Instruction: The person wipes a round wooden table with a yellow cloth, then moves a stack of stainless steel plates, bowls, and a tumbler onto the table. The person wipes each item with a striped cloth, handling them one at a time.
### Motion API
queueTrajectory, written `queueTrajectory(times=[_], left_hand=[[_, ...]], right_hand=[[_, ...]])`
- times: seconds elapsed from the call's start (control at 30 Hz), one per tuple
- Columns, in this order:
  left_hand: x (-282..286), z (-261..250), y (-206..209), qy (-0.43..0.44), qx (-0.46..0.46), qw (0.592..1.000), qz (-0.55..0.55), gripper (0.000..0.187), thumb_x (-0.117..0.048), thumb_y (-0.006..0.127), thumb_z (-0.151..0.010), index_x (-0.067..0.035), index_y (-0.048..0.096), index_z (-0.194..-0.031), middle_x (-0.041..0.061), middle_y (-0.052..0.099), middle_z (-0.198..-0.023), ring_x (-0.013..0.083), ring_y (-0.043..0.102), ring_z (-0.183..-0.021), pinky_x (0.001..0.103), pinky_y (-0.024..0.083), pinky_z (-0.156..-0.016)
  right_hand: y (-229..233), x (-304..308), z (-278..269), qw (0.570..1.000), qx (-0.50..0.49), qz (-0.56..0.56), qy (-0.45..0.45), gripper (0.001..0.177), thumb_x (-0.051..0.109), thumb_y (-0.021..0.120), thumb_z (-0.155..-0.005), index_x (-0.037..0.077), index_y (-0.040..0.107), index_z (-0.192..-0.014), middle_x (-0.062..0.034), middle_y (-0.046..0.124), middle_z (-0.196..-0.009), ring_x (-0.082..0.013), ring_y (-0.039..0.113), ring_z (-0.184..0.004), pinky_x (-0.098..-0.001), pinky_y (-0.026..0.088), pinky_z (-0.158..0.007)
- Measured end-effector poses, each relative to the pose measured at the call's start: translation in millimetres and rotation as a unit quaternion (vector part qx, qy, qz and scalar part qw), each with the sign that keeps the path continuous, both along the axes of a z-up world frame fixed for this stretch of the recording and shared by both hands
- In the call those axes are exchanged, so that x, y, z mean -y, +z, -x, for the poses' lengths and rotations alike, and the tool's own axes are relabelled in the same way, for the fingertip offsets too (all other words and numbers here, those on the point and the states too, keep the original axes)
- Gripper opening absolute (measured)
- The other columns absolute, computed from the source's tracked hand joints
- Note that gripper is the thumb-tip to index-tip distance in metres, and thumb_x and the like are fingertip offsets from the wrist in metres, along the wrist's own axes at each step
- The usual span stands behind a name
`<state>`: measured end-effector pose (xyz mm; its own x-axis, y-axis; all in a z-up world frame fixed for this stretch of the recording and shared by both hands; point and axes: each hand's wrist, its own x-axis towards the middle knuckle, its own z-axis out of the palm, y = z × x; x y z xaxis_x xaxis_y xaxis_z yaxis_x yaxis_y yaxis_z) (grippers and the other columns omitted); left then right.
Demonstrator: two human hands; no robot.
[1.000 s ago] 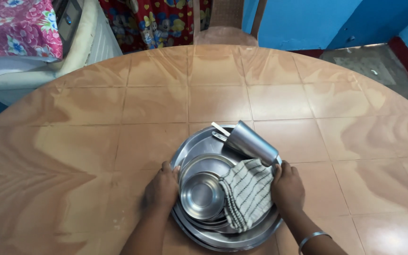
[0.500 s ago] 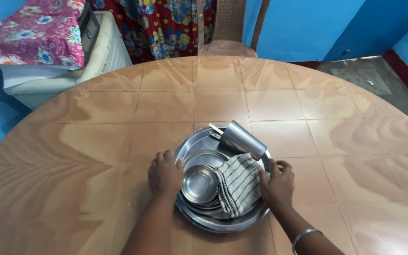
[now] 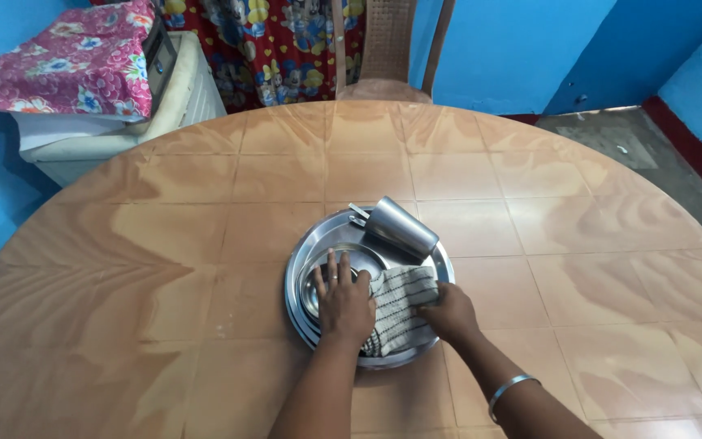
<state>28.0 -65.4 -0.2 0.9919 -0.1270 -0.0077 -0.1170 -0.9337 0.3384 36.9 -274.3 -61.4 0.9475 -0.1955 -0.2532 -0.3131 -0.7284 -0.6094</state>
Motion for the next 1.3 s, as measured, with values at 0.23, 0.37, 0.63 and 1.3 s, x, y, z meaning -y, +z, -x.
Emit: queueTrajectory(times=[0.23, 0.37, 0.63, 1.3], left_hand=[[25, 34, 12, 0.005, 0.058, 0.993, 0.104, 0.032, -0.013, 0.072, -0.087, -0.013, 0.059, -0.115, 0.011, 0.069, -0.112, 0.0308, 0.057, -0.127, 0.052, 0.010, -0.128], [53, 71, 15, 0.007, 0.096, 0.975, 0.199, 0.036, -0.012, 0.074, -0.084, -0.012, 0.060, -0.117, 0.014, 0.072, -0.100, 0.0342, 0.068, -0.103, 0.045, 0.036, -0.117], [96, 148, 22, 0.117, -0.058, 0.962, 0.238, 0.039, -0.025, 0.078, -0.087, -0.015, 0.060, -0.120, 0.015, 0.072, -0.107, 0.0367, 0.069, -0.104, 0.047, 0.055, -0.086], [123, 180, -43, 0.039, -0.093, 0.959, 0.266, 0.048, -0.011, 0.066, -0.088, -0.018, 0.059, -0.135, 0.008, 0.069, -0.127, 0.0296, 0.065, -0.119, 0.041, 0.051, -0.099]], right_hand=[[21, 40, 42, 0.980, 0.018, -0.195, -0.026, 0.051, 0.004, 0.082, -0.077, 0.004, 0.066, -0.125, -0.0109, 0.080, -0.110, -0.0208, 0.076, -0.102, -0.0342, 0.060, -0.088], [41, 73, 77, 0.982, 0.012, -0.183, -0.052, 0.052, 0.006, 0.081, -0.078, 0.004, 0.065, -0.127, -0.0104, 0.079, -0.108, -0.0203, 0.077, -0.097, -0.0335, 0.063, -0.083], [64, 120, 152, 0.988, -0.031, -0.137, -0.063, 0.046, 0.024, 0.081, -0.082, 0.004, 0.073, -0.123, -0.0131, 0.082, -0.099, -0.0211, 0.077, -0.081, -0.0348, 0.060, -0.069], [28, 160, 191, 0.980, 0.005, 0.127, -0.153, 0.043, 0.040, 0.078, -0.087, 0.013, 0.074, -0.120, -0.0142, 0.078, -0.105, -0.0322, 0.073, -0.102, -0.0470, 0.056, -0.090]])
